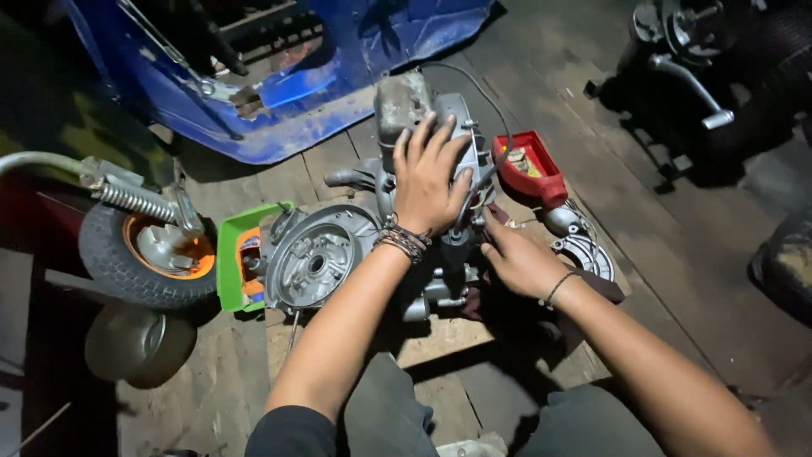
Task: Connecting and organizing the electrical wiring harness on a motorcycle engine
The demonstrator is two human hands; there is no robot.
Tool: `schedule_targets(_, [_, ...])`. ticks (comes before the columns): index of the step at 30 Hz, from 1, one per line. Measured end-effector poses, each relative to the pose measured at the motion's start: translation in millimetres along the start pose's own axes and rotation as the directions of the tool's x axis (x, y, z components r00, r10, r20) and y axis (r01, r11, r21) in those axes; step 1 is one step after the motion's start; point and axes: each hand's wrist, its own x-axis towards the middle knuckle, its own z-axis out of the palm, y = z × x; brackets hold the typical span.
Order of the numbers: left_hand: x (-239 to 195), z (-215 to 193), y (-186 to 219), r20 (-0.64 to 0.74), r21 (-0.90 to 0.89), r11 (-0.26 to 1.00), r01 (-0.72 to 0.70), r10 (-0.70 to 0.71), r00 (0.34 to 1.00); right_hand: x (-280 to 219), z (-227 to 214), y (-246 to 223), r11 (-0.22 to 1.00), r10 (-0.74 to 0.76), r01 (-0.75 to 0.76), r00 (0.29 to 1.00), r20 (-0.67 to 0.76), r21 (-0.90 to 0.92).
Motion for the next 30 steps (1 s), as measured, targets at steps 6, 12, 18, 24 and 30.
schedule_targets(6, [1.6, -3.6, 3.0, 0.027, 0.009, 1.000, 0.001, -0.002, 1.000, 21.0, 15.4, 19.3, 0.960, 0.022, -0.038, 0.998, -0.058, -0.278])
schedule_targets(12, [8.7, -26.3, 19.5, 0.151, -0.029, 0.996, 0.082, -0.076, 0.986, -0.3, 5.8, -1.3, 0.904, -0.193, 0.097, 0.961, -0.197, -0.416])
schedule_targets(18, [2.6, -10.8, 9.1, 0.077, 0.012, 1.000, 0.022, -0.023, 0.997, 36.5, 24.8, 31.2, 0.919, 0.005, -0.045, 0.995, -0.103, -0.391])
schedule_targets(24, [2.4, -12.4, 7.5, 0.093, -0.008, 1.000, 0.026, -0.025, 0.995, 2.7, -6.8, -18.1, 0.904, 0.009, -0.017, 1.000, -0.023, -0.428])
schedule_targets(30, [-0.6, -2.8, 2.8, 0.063, 0.003, 1.000, 0.031, -0.031, 0.998, 33.2, 34.6, 27.0, 0.888, -0.016, -0.019, 0.997, -0.071, -0.460])
